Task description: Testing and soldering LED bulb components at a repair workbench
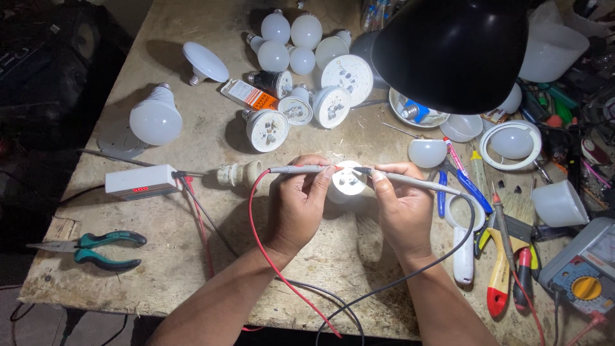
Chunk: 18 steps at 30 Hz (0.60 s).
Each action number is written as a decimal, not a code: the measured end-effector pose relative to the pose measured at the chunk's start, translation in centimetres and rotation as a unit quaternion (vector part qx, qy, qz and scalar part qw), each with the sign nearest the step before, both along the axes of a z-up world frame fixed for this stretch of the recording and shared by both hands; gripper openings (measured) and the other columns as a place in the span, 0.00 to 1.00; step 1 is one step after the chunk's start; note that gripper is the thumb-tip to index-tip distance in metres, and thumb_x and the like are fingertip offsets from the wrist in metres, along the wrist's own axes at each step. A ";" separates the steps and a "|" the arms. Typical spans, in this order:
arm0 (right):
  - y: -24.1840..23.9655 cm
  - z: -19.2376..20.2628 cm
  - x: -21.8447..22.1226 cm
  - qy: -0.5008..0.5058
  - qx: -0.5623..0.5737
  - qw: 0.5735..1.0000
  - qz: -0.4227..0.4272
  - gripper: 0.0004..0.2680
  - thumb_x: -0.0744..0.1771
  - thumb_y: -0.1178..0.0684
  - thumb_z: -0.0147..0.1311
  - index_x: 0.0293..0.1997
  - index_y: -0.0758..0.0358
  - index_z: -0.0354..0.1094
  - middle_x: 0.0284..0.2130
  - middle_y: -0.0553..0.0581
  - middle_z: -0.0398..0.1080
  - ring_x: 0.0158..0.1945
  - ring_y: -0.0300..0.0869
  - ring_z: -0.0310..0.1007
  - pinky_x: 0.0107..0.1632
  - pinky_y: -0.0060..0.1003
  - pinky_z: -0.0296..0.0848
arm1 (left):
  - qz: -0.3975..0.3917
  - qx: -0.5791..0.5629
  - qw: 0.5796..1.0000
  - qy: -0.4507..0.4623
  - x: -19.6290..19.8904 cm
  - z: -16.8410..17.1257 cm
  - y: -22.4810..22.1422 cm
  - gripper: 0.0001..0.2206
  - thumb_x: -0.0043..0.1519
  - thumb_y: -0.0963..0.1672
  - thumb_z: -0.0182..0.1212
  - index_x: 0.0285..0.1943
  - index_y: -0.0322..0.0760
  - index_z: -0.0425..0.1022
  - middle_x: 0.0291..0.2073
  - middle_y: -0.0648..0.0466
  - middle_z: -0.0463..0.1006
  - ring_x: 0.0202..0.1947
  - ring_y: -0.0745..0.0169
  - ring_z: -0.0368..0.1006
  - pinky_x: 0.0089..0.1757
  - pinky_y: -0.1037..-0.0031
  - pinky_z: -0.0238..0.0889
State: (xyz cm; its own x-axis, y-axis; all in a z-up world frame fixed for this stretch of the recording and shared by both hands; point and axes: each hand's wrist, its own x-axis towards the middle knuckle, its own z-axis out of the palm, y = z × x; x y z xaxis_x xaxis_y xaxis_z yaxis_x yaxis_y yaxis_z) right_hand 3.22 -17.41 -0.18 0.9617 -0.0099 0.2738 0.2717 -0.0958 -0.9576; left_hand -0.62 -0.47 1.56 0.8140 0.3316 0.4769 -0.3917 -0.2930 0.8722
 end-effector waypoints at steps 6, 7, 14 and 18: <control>0.0 0.1 0.0 0.002 -0.001 1.000 0.000 0.04 0.68 0.62 0.56 0.45 0.73 0.70 0.36 0.67 0.76 0.44 0.44 0.77 0.50 0.41 0.81 | 0.000 0.001 1.000 -0.009 0.0 0.2 0.0 0.03 0.66 0.40 0.61 0.39 0.34 0.77 0.32 0.44 0.82 0.39 0.41 0.81 0.45 0.59 0.72; 0.0 0.1 0.0 0.004 -0.001 1.000 0.000 0.04 0.68 0.62 0.56 0.45 0.73 0.70 0.35 0.65 0.76 0.43 0.43 0.77 0.49 0.40 0.81 | 0.000 0.002 1.000 -0.012 0.0 0.2 0.0 0.03 0.66 0.40 0.61 0.39 0.34 0.77 0.32 0.44 0.82 0.39 0.41 0.81 0.45 0.59 0.72; -0.1 0.4 -0.1 0.003 -0.017 1.000 0.001 0.04 0.68 0.62 0.56 0.44 0.72 0.70 0.34 0.64 0.76 0.43 0.42 0.77 0.49 0.39 0.81 | 0.001 0.005 1.000 -0.004 0.0 -0.2 0.0 0.03 0.65 0.41 0.62 0.39 0.35 0.77 0.32 0.45 0.82 0.39 0.41 0.81 0.45 0.60 0.72; -0.2 0.5 -0.1 0.009 -0.017 1.000 -0.004 0.03 0.67 0.63 0.57 0.43 0.71 0.71 0.34 0.65 0.77 0.41 0.41 0.77 0.47 0.37 0.81 | 0.002 0.005 1.000 -0.005 0.1 -0.6 0.1 0.03 0.66 0.40 0.61 0.39 0.35 0.76 0.32 0.46 0.82 0.39 0.42 0.81 0.44 0.61 0.72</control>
